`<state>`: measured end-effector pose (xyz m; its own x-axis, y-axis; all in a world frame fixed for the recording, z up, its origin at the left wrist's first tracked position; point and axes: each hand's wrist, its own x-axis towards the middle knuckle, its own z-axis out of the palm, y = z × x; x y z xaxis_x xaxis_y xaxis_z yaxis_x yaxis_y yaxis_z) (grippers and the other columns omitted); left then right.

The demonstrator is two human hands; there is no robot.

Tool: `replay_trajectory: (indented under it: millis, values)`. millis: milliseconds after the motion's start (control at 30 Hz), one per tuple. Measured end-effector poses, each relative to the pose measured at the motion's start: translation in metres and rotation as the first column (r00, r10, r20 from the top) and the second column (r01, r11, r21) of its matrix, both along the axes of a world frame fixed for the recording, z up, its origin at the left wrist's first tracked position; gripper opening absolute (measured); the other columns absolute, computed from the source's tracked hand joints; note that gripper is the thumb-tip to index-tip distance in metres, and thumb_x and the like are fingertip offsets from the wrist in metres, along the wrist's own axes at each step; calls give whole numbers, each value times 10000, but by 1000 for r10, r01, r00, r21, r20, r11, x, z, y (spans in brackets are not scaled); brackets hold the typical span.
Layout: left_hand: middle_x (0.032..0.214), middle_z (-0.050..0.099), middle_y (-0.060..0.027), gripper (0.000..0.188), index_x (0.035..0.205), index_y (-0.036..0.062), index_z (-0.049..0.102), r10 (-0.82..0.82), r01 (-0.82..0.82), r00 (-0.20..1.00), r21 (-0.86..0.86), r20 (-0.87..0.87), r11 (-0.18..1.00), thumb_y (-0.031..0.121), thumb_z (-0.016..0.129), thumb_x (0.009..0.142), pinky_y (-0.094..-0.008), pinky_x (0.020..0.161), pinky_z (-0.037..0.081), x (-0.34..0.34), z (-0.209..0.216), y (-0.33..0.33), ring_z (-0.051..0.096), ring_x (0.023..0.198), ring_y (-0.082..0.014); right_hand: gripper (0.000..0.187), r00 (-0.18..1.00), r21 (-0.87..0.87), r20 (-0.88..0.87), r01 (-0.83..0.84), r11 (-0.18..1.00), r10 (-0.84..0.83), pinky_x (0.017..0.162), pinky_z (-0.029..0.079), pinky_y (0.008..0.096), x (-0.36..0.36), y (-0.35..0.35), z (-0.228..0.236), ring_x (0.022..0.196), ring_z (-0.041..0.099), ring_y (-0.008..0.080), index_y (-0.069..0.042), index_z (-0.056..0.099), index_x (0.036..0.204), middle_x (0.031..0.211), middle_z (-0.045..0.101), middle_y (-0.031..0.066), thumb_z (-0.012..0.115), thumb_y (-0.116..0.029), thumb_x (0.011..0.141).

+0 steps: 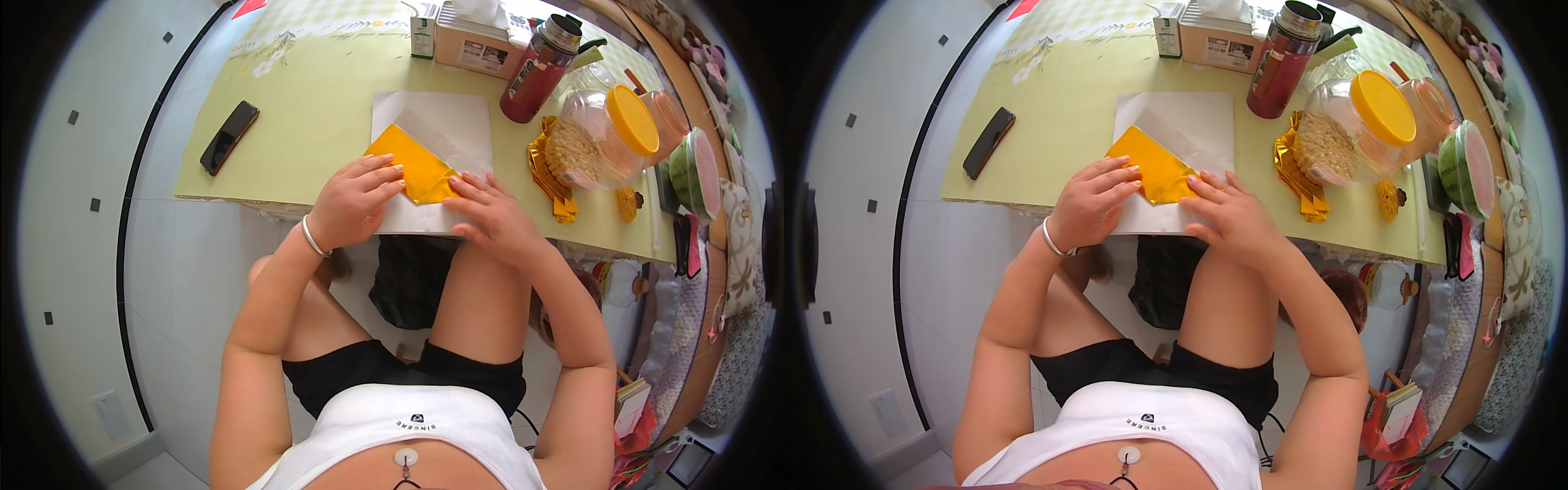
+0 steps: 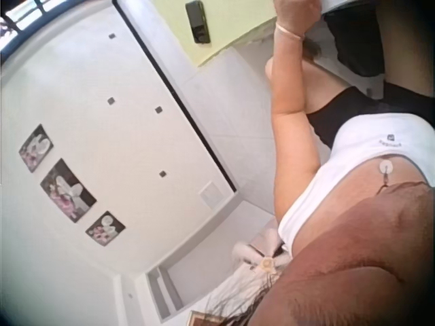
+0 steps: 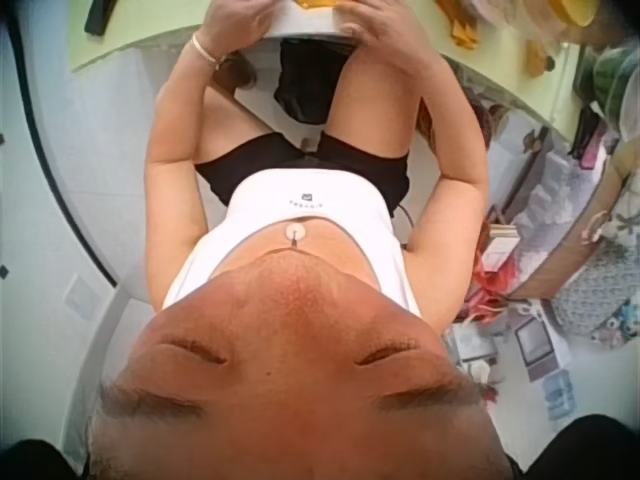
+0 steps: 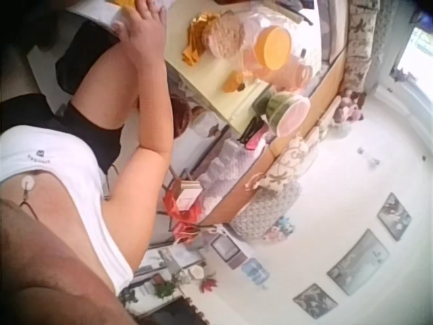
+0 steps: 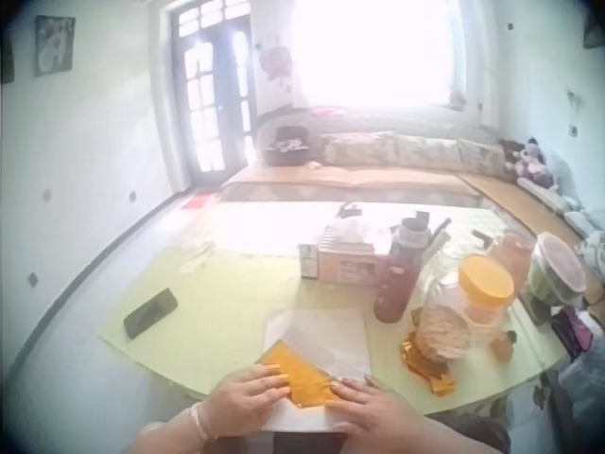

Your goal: The person sits on the floor and folds a sheet of gold-colored paper into a triangular shape using their hands. They repeatedly fold the paper, crease the edges, and adjust the shape to form a specific origami structure.

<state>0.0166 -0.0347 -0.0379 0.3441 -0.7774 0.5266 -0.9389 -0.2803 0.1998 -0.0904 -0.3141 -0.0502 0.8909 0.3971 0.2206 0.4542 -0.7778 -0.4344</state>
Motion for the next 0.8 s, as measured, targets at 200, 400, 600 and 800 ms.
replay_trajectory:
  millis: [200,400,600,800]
  values:
    - [1171,695,-148,363,1104,3,692,38,-37,998,24,-58,999,-22,642,745,-430,996,516,5,-13,-4,650,1113,-360,271,975,-142,219,63,988,-31,1069,457,437,13,32,1,1240,599,344,-25,690,1096,1256,684,140,653,-149,858]
    - [1170,684,-162,295,1044,0,699,90,-86,986,31,-139,996,53,677,754,-439,1003,505,-9,-9,-8,643,1090,-353,296,938,-193,335,159,968,-87,984,531,400,10,51,-12,1185,642,336,19,686,1109,1219,690,190,620,-99,846]
    - [1291,639,-178,403,1159,7,671,8,-7,996,15,-88,1000,143,711,781,-423,1026,491,9,-12,-11,606,1188,-359,286,947,-304,321,90,948,13,985,537,388,15,42,0,1160,663,342,54,679,1082,1190,696,217,618,-88,841]
    - [1245,655,-164,441,1171,4,670,15,-14,995,21,-95,1000,214,735,788,-415,980,510,19,-12,-13,631,1118,-339,265,942,-405,335,124,906,21,962,549,395,26,41,-1,1153,668,332,41,679,1061,1194,694,217,618,-79,833]
